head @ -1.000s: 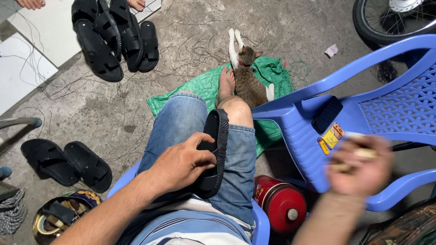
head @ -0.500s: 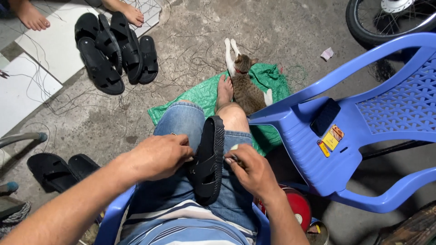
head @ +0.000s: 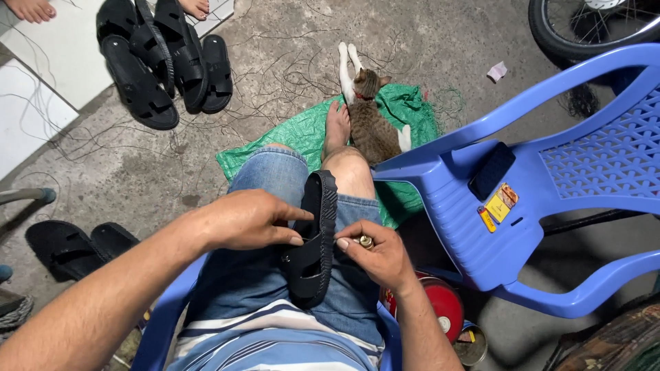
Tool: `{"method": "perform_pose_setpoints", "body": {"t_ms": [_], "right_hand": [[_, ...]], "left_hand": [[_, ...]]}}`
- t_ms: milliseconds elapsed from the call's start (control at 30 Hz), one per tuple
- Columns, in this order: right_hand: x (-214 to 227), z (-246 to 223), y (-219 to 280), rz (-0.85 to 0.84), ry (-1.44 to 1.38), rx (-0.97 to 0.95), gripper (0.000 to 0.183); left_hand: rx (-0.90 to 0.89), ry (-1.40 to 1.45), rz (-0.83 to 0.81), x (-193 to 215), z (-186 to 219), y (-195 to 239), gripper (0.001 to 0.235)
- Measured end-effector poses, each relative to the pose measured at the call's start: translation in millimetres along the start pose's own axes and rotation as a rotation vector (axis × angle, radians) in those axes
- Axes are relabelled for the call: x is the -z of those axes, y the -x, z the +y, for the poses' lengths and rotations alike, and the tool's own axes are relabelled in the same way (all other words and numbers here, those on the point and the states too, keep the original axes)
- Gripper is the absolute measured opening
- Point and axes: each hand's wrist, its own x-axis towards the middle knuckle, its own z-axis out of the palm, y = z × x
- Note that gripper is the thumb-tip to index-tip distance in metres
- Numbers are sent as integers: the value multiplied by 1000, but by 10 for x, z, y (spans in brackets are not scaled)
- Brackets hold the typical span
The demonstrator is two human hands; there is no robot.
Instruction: The person sits on a blue plastic chair and sews a black sandal using a needle and thread. They hold the sandal on their lap, repeatedly pushing the needle through the sole and pulling the thread to stitch it. A cat lies on a green mat nearby, and the person briefly touches the cat's back.
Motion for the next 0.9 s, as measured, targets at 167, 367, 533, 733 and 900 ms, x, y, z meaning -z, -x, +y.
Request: {"method": "perform_pose_setpoints", "body": {"t_ms": [167,367,533,733,900], "right_hand": [[-96,-82,-3,70,35,77,8],[14,-163,150,-27,219,-83,14],[602,-190,495,-318,294,-136,31],[657,-447,364,-148,463,103,34],[319,-554,42,-365,659,347,36]], "left_hand": [[13,-208,124,-204,-138,-215,39],[-17,7,267,-281,-274,-37,41],[553,612,470,48,-672,572,30],[253,-308,776,-228,-670,447,23],[-389,110,431,-377,-71,133,23]]}}
